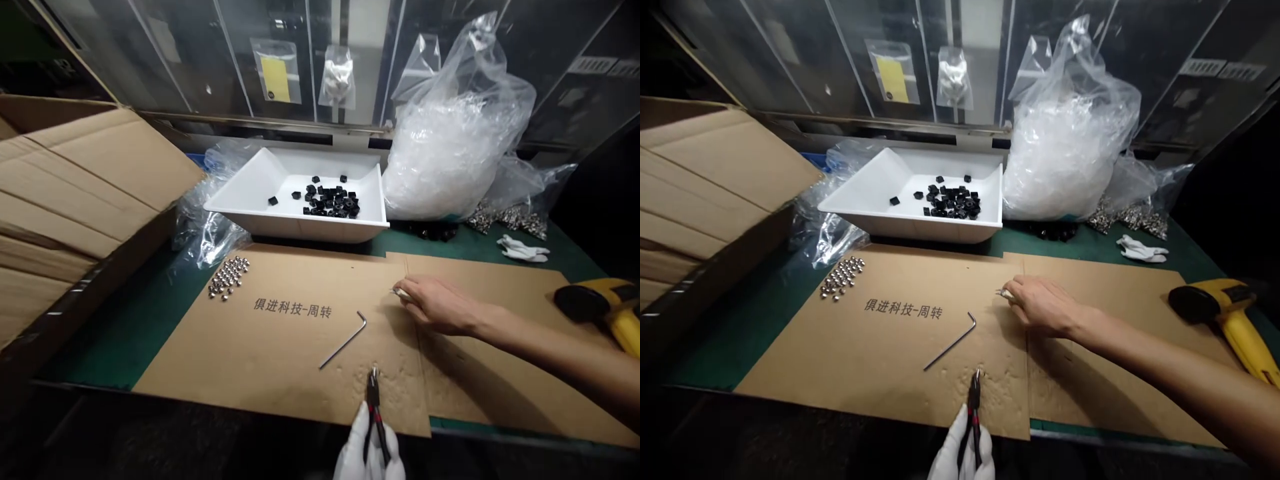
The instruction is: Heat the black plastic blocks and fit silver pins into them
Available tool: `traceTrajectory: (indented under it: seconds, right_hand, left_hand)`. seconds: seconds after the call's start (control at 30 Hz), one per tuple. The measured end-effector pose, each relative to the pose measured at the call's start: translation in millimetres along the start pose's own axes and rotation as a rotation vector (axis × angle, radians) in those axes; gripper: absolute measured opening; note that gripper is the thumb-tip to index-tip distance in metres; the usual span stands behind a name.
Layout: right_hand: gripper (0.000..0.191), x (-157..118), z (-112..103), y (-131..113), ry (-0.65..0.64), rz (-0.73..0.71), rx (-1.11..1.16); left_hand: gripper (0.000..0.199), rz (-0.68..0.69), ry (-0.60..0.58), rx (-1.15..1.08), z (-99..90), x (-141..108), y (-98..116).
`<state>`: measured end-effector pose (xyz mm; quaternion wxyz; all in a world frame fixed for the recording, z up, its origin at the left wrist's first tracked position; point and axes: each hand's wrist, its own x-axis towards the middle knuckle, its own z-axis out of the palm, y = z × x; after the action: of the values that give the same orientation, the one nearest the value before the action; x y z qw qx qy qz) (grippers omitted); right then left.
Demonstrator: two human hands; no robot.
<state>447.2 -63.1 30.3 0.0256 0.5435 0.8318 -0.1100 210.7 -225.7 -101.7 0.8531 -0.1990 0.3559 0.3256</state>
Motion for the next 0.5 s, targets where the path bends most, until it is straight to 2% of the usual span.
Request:
traceTrajectory:
  seconds: [0.13, 0.2, 0.37, 0.5]
  right_hand:
    - [0.032, -15, 31, -13, -0.030, -0.123, 0.108]
    - [0.031, -17, 43, -24, -0.016, -0.172, 0.149]
    - [0.026, -28, 60, -42, -0.005, -0.267, 0.257]
    - [0.033, -50, 66, -46, -0.012, -0.299, 0.314]
  left_hand:
    - [0.029, -0.029, 0.090, 0.005, -2.6, 1, -3]
    - [0.034, -0.043, 0.061, 0.054, -4.7, -7, 1]
    - [0.054, 0.027, -0.092, 0.300, -0.8, -37, 13]
    - [0.054, 0.103, -0.080, 0.340, 9.9, -48, 22]
